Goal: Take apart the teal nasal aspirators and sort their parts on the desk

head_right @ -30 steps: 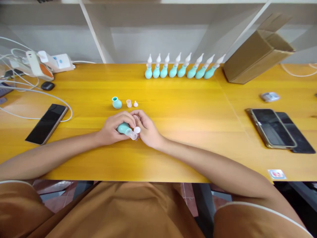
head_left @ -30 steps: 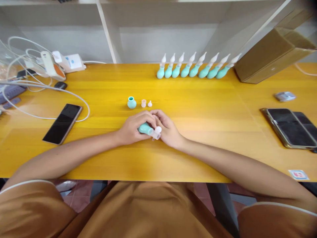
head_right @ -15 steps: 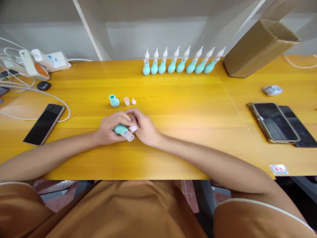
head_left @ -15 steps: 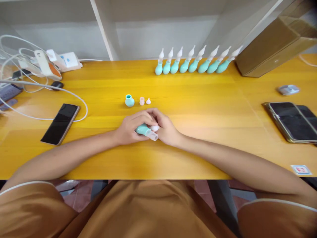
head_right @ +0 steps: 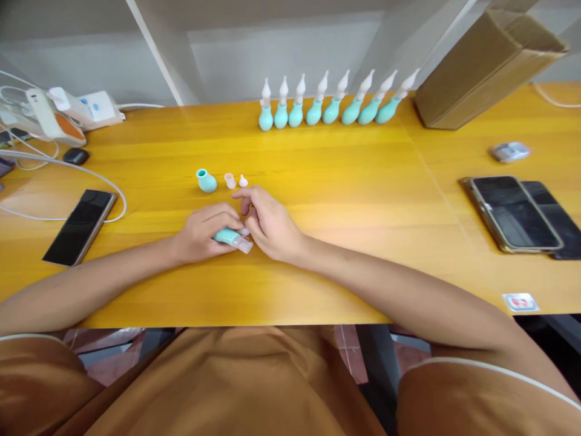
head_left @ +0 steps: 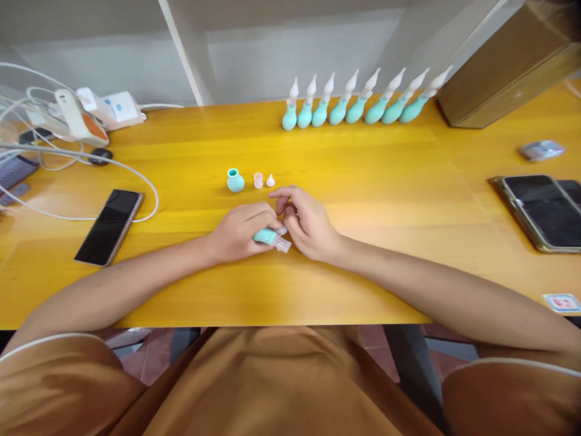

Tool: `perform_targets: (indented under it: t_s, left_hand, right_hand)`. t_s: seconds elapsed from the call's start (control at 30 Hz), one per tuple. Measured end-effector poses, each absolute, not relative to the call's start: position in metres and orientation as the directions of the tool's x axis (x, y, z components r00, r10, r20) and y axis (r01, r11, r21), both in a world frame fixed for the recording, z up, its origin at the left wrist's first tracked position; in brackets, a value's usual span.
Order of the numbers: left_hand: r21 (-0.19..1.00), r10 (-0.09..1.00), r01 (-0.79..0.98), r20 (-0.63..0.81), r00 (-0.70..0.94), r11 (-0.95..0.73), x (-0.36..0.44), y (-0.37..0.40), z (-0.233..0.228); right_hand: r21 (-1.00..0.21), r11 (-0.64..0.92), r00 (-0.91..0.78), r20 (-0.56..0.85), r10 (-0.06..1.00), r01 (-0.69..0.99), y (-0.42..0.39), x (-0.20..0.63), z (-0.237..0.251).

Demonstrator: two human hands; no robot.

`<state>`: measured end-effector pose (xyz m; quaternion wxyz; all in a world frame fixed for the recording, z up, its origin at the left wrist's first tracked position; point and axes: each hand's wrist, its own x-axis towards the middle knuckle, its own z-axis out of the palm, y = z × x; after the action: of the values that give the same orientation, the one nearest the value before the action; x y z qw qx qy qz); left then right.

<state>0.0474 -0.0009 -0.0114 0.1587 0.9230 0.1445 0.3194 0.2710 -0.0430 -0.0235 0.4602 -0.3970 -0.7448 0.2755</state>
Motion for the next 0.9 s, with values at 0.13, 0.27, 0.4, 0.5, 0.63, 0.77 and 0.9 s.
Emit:
perform_targets:
  t_s: [0.13,0.27,0.4,0.5,0.63,0.77,0.9]
  left_hand:
    - [0.399,0.387,0.18,0.531,0.754,-0.899,0.047,-0.001,-0.012]
    - [0.429,0.401,0.177,0.517,0.756,-0.886,0.045,-0.001,-0.012]
    - [0.448,0.395,0.162,0.495,0.774,-0.879,0.042,0.0,-0.011]
    - [0.511,0.423,0.159,0.456,0.783,-0.845,0.04,0.002,-0.01]
    - [0.57,0.463,0.194,0.374,0.804,-0.798,0.038,0.003,-0.008]
    - [0.588,0.483,0.218,0.34,0.807,-0.779,0.039,0.005,-0.006]
    - [0.605,0.515,0.236,0.341,0.787,-0.76,0.04,0.006,-0.005]
  right_hand:
    - [-0.714,0.603,-0.304,0.522,0.797,0.355,-0.044,0.273,-0.023]
    - [-0.681,0.633,-0.338,0.536,0.774,0.368,-0.045,0.278,-0.024]
    - [-0.682,0.629,-0.387,0.502,0.773,0.372,-0.047,0.283,-0.024]
    - [-0.705,0.627,-0.456,0.462,0.761,0.332,-0.046,0.288,-0.023]
    - [-0.785,0.564,-0.552,0.361,0.752,0.255,-0.039,0.298,-0.019]
    - [-0.925,0.355,-0.578,0.219,0.786,0.132,-0.031,0.304,-0.017]
    - [-0.961,0.272,-0.545,0.203,0.813,0.048,-0.029,0.299,-0.016]
